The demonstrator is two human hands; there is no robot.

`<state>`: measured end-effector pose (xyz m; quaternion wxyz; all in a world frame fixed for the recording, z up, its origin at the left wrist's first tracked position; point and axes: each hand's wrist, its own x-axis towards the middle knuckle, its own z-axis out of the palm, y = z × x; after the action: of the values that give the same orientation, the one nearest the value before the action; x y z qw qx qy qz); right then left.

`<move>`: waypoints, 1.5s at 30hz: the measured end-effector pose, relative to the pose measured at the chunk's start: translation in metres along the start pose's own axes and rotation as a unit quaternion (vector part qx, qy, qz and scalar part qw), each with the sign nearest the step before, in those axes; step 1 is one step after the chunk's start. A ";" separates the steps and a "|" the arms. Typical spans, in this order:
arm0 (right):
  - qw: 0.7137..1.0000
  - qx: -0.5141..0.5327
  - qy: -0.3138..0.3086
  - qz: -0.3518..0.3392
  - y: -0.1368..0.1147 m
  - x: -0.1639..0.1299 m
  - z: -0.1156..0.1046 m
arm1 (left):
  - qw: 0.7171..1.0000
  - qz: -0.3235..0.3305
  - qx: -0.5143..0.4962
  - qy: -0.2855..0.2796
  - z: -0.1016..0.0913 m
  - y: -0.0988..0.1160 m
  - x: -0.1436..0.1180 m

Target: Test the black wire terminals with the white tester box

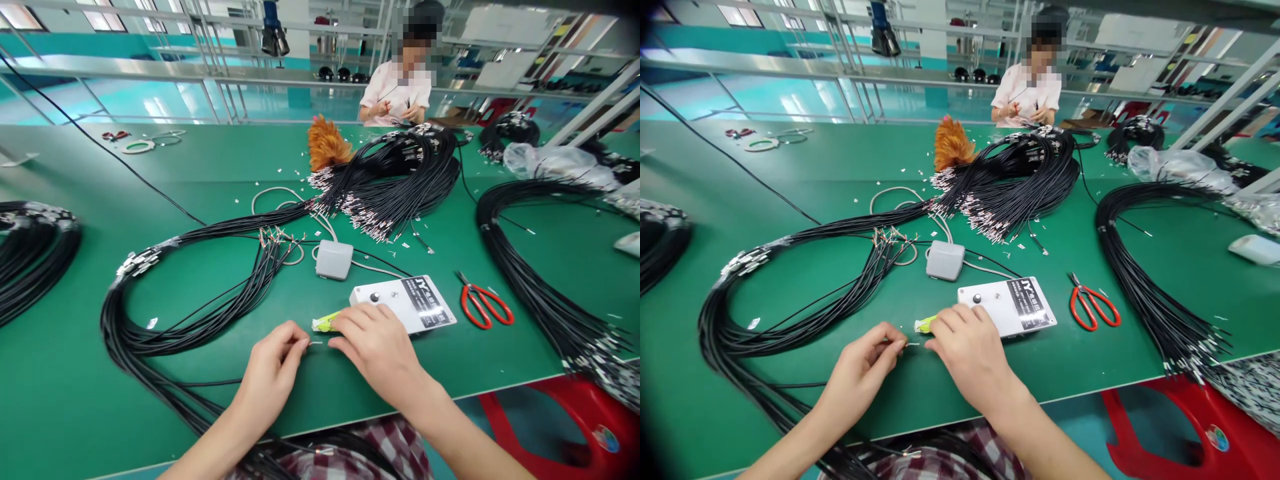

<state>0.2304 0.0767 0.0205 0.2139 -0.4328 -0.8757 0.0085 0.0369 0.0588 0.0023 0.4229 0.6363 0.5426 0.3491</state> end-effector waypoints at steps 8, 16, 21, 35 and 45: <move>0.995 -0.056 -0.073 0.027 0.007 0.023 0.010 | 0.998 -0.039 -0.035 0.027 0.001 -0.001 0.017; 0.996 -0.066 -0.059 0.030 0.007 0.024 0.008 | 0.998 -0.044 0.003 0.037 0.008 -0.005 0.023; 0.993 -0.072 -0.081 0.044 0.006 0.025 0.006 | 0.998 -0.046 0.018 0.036 0.010 -0.008 0.025; 0.999 -0.014 0.014 0.044 0.003 0.008 -0.005 | 0.998 -0.036 0.025 0.040 0.012 -0.011 0.025; 0.962 -0.019 0.257 0.094 0.022 -0.081 -0.002 | 0.998 -0.028 0.049 0.041 0.008 -0.013 0.028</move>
<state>0.2916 0.0284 -0.0120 0.4214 -0.5049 -0.7467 -0.0997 0.0437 0.0856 -0.0134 0.3784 0.6262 0.5930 0.3360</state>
